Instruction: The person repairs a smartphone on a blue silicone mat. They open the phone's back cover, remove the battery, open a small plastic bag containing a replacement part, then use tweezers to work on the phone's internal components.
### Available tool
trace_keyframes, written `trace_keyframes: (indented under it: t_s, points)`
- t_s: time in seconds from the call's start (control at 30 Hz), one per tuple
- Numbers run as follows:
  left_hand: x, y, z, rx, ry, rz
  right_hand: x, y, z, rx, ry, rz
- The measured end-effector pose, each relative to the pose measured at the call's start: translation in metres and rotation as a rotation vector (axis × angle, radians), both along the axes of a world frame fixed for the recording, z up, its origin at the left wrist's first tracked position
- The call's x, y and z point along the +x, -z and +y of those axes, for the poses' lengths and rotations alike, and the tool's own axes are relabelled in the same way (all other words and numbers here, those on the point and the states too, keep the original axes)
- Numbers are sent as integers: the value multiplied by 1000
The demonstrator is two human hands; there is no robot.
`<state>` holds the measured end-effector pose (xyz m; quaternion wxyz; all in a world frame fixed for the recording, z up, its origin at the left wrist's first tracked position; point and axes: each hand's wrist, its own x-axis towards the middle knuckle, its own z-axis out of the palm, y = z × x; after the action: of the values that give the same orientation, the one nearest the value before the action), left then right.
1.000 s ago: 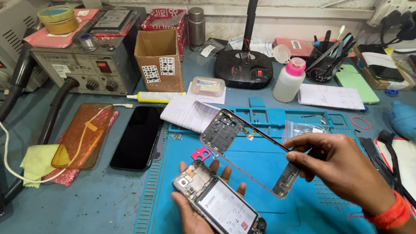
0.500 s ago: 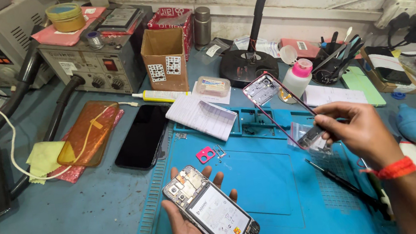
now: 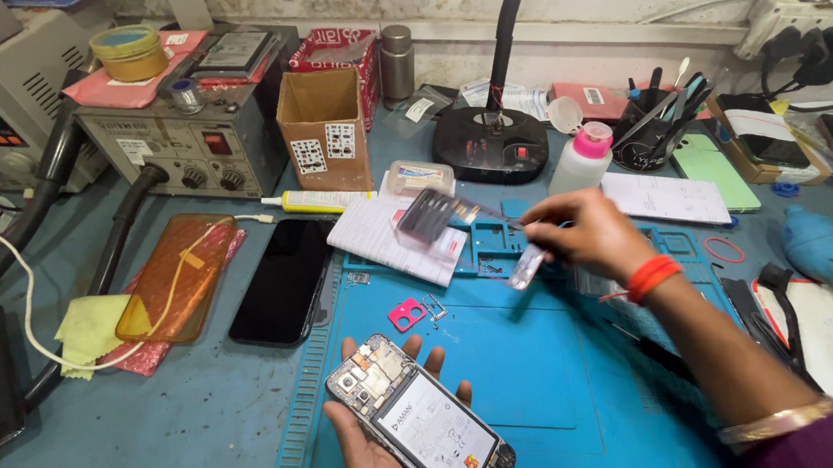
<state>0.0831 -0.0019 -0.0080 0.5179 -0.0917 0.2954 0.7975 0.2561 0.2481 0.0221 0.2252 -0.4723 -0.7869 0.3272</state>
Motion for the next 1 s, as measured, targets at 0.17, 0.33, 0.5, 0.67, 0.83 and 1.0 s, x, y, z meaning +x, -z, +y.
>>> trace_keyframes:
  t_s: [0.17, 0.33, 0.5, 0.67, 0.83, 1.0]
  points:
    - [0, 3, 2, 16, 3, -13, -28, 11, -6, 256, -24, -87]
    - [1, 6, 2, 48, 9, -17, -34, 1, -18, 424, -26, -233]
    - [1, 10, 3, 63, 20, -38, -48, -12, -53, 631, -110, -250]
    - [2, 12, 0, 108, 11, -14, -76, -10, -84, 602, -187, -356]
    - [1, 11, 0, 79, 11, -9, -90, -1, -88, 609, -183, -363]
    - [1, 13, 0, 129, 7, -3, -86, 7, -79, 637, -146, -295]
